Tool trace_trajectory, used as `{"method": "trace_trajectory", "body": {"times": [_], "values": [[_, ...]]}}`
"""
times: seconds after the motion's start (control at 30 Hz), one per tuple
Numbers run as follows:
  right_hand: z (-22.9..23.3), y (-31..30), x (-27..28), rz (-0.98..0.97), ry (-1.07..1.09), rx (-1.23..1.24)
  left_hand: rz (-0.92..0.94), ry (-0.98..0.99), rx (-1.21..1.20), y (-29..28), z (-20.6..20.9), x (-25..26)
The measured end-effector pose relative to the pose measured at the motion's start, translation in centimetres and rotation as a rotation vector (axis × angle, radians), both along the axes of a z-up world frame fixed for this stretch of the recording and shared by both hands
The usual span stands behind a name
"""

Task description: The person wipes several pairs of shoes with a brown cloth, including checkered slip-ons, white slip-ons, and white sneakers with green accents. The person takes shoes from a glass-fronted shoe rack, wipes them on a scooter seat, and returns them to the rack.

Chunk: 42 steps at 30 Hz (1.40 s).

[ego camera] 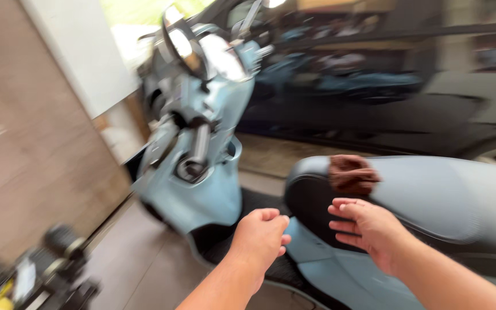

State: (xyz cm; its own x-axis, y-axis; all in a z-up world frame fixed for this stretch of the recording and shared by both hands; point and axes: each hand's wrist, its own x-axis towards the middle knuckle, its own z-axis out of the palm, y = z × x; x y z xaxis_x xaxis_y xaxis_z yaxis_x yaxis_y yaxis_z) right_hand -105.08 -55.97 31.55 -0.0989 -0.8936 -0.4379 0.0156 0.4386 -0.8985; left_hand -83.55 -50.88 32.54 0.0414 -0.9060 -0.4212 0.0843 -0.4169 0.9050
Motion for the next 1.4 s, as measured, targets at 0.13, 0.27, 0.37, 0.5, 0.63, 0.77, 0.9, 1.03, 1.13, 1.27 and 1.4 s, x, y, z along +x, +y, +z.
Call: {"method": "trace_trajectory", "body": {"times": [0.13,0.27,0.37,0.5,0.63,0.77,0.9,1.03,1.13,1.27,1.4], "values": [[0.3,-1.3,5.3,0.17,-0.022,0.006,0.177,-0.016,0.034,1.1,0.4,2.5],[0.4,1.1,12.4,0.363,-0.057,0.027,0.366,-0.031,0.078,5.7,0.4,7.1],[0.7,4.1,18.1,0.516,-0.065,0.032,0.515,-0.015,0.083,10.6,0.4,10.8],[0.2,10.3,25.5,0.749,-0.079,0.033,0.693,-0.008,0.067,19.2,-0.3,15.9],[-1.2,18.3,33.4,0.936,-0.046,0.066,0.86,-0.005,0.068,29.1,-2.1,21.8],[-3.2,27.1,40.7,1.059,-0.037,0.11,1.024,0.028,0.036,39.1,-4.5,27.2],[-4.5,34.7,46.2,1.177,-0.024,0.135,1.167,0.017,0.031,47.7,-5.9,31.5],[-5.0,39.7,50.4,1.268,0.016,0.164,1.25,0.043,0.055,53.6,-6.3,34.8],[-5.8,41.9,53.3,1.324,0.032,0.172,1.308,0.07,0.055,56.1,-7.0,37.1],[-7.2,43.3,57.7,1.387,0.064,0.159,1.339,0.068,0.091,58.1,-8.3,40.9],[-9.1,44.0,63.4,1.392,0.081,0.21,1.348,0.051,0.13,59.7,-10.2,45.6]]}}
